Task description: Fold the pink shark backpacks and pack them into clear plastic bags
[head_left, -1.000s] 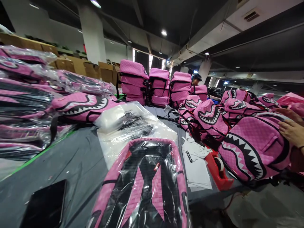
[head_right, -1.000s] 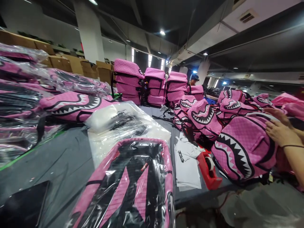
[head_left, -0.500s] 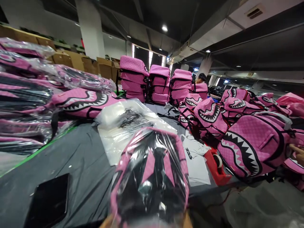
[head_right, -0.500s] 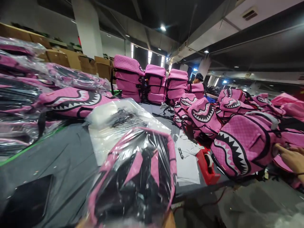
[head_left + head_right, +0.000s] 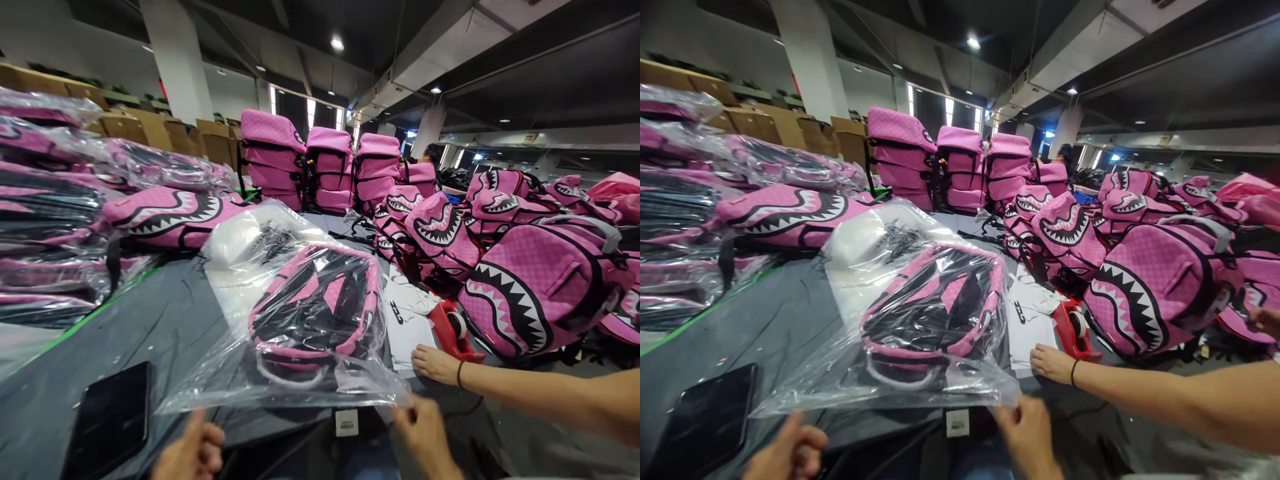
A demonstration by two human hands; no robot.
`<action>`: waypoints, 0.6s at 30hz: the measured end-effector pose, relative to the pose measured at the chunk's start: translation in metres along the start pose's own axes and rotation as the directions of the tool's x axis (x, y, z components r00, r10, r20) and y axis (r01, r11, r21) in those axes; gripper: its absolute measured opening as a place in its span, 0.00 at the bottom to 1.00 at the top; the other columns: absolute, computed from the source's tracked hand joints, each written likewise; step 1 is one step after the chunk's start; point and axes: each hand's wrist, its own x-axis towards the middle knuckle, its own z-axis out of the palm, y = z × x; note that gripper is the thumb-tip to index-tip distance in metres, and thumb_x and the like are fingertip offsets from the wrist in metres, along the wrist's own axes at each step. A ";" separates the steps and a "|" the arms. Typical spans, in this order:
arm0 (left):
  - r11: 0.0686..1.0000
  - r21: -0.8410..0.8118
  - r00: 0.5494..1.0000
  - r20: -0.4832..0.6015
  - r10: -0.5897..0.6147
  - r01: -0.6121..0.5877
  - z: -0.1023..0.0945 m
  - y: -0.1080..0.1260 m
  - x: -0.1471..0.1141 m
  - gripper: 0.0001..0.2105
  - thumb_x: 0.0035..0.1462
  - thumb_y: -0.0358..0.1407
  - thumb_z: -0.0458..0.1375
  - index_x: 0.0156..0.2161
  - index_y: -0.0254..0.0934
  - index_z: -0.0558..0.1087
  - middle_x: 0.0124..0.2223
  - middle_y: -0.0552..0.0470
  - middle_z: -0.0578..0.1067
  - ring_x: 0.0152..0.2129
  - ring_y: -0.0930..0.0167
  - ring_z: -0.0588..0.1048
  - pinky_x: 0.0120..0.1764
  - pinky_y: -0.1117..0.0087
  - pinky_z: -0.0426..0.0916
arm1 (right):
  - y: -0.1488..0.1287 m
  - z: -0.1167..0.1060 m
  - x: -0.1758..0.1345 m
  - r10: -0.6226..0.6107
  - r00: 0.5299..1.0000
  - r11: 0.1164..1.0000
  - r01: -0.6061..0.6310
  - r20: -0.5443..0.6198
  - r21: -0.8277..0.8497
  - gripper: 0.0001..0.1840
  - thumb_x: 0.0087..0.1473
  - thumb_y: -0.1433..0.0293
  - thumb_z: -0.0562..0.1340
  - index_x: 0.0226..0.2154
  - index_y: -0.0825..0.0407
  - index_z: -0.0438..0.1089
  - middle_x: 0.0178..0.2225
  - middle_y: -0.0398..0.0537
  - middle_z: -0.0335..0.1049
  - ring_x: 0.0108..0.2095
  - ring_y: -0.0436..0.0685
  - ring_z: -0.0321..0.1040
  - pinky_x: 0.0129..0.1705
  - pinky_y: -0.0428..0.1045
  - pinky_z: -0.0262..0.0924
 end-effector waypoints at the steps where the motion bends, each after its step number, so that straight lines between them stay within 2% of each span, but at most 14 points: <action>1: 0.998 -0.025 0.994 0.095 0.060 -0.058 0.015 0.000 -0.006 0.38 0.53 0.72 0.38 0.25 0.41 0.75 0.19 0.48 0.77 0.15 0.59 0.76 0.19 0.59 0.73 | -0.006 0.019 -0.017 -0.054 0.985 0.997 0.045 0.166 0.059 0.24 0.58 0.51 0.63 0.19 0.50 0.70 0.17 0.44 0.68 0.20 0.53 0.66 0.25 0.46 0.60; 2: 0.985 -0.034 0.973 0.149 0.174 -0.170 0.029 0.003 -0.008 0.37 0.54 0.70 0.42 0.31 0.41 0.78 0.27 0.46 0.81 0.23 0.58 0.80 0.26 0.58 0.78 | -0.016 0.040 -0.028 -0.116 0.960 0.989 0.090 0.254 0.114 0.17 0.56 0.53 0.66 0.27 0.49 0.76 0.21 0.43 0.72 0.23 0.54 0.69 0.26 0.46 0.63; 3: 0.940 -0.018 0.928 0.157 0.339 -0.341 0.040 0.009 -0.008 0.34 0.58 0.67 0.45 0.37 0.41 0.80 0.36 0.45 0.84 0.32 0.57 0.83 0.36 0.57 0.80 | -0.027 0.059 -0.032 -0.195 0.938 0.975 0.154 0.287 0.158 0.15 0.55 0.56 0.68 0.40 0.48 0.79 0.29 0.44 0.77 0.26 0.55 0.72 0.30 0.46 0.68; 4: 0.849 0.030 0.845 0.126 0.520 -0.528 0.048 0.017 -0.004 0.29 0.62 0.62 0.47 0.42 0.42 0.80 0.43 0.45 0.83 0.40 0.58 0.82 0.45 0.56 0.79 | -0.040 0.076 -0.028 -0.256 0.933 0.961 0.217 0.255 0.169 0.22 0.56 0.58 0.67 0.51 0.47 0.76 0.36 0.47 0.79 0.30 0.57 0.75 0.35 0.48 0.71; 5: 0.724 0.112 0.732 0.087 0.675 -0.681 0.053 0.026 0.003 0.24 0.65 0.56 0.48 0.45 0.43 0.80 0.46 0.45 0.83 0.45 0.59 0.81 0.51 0.56 0.77 | -0.053 0.089 -0.018 -0.306 0.935 0.948 0.282 0.181 0.146 0.27 0.58 0.61 0.66 0.59 0.47 0.70 0.43 0.50 0.79 0.37 0.59 0.77 0.41 0.50 0.73; 6: 0.586 0.214 0.609 0.055 0.792 -0.782 0.055 0.035 0.011 0.20 0.68 0.50 0.48 0.47 0.42 0.79 0.47 0.45 0.82 0.47 0.60 0.80 0.53 0.57 0.76 | -0.066 0.098 -0.002 -0.353 0.931 0.934 0.345 0.093 0.092 0.30 0.61 0.65 0.63 0.65 0.47 0.64 0.49 0.53 0.77 0.44 0.61 0.77 0.48 0.53 0.73; 8: 0.338 0.407 0.393 0.057 0.918 -0.849 0.052 0.049 0.031 0.16 0.69 0.41 0.49 0.50 0.40 0.78 0.48 0.43 0.81 0.48 0.61 0.79 0.53 0.57 0.75 | -0.089 0.108 0.034 -0.458 0.887 0.888 0.454 -0.054 -0.069 0.30 0.64 0.71 0.57 0.68 0.47 0.59 0.57 0.56 0.72 0.56 0.64 0.71 0.58 0.57 0.69; 9: 0.247 0.480 0.326 0.088 0.941 -0.842 0.048 0.054 0.041 0.15 0.69 0.39 0.51 0.53 0.40 0.76 0.51 0.43 0.80 0.50 0.60 0.78 0.55 0.56 0.74 | -0.097 0.110 0.051 -0.516 0.851 0.853 0.501 -0.092 -0.150 0.30 0.65 0.72 0.56 0.68 0.48 0.59 0.59 0.57 0.70 0.60 0.64 0.68 0.61 0.59 0.66; 11: 0.122 0.550 0.258 0.177 0.950 -0.826 0.041 0.061 0.061 0.19 0.67 0.39 0.54 0.60 0.40 0.71 0.58 0.42 0.76 0.57 0.57 0.73 0.60 0.51 0.69 | -0.105 0.113 0.075 -0.618 0.778 0.772 0.574 -0.112 -0.272 0.29 0.65 0.72 0.55 0.68 0.49 0.60 0.61 0.58 0.69 0.62 0.66 0.65 0.62 0.61 0.64; 13: 0.048 0.530 0.231 0.285 0.930 -0.847 0.036 0.063 0.078 0.25 0.66 0.40 0.55 0.67 0.42 0.63 0.62 0.43 0.73 0.62 0.56 0.68 0.64 0.49 0.65 | -0.105 0.119 0.084 -0.667 0.738 0.720 0.605 -0.100 -0.339 0.30 0.65 0.70 0.56 0.68 0.52 0.59 0.62 0.60 0.67 0.63 0.67 0.64 0.61 0.63 0.64; 15: 0.004 0.473 0.215 0.394 0.894 -0.881 0.036 0.061 0.092 0.29 0.64 0.38 0.56 0.69 0.46 0.59 0.64 0.45 0.72 0.63 0.58 0.67 0.64 0.52 0.66 | -0.102 0.128 0.086 -0.667 0.742 0.704 0.598 -0.067 -0.382 0.31 0.65 0.67 0.57 0.68 0.55 0.58 0.64 0.64 0.65 0.64 0.68 0.63 0.61 0.63 0.63; 18: -0.015 0.415 0.246 0.568 0.785 -0.910 0.043 0.060 0.106 0.28 0.62 0.33 0.55 0.67 0.47 0.64 0.63 0.46 0.73 0.61 0.60 0.70 0.63 0.55 0.66 | -0.107 0.136 0.092 -0.612 0.788 0.696 0.575 0.064 -0.430 0.32 0.61 0.64 0.64 0.62 0.62 0.65 0.60 0.70 0.68 0.60 0.71 0.66 0.59 0.64 0.63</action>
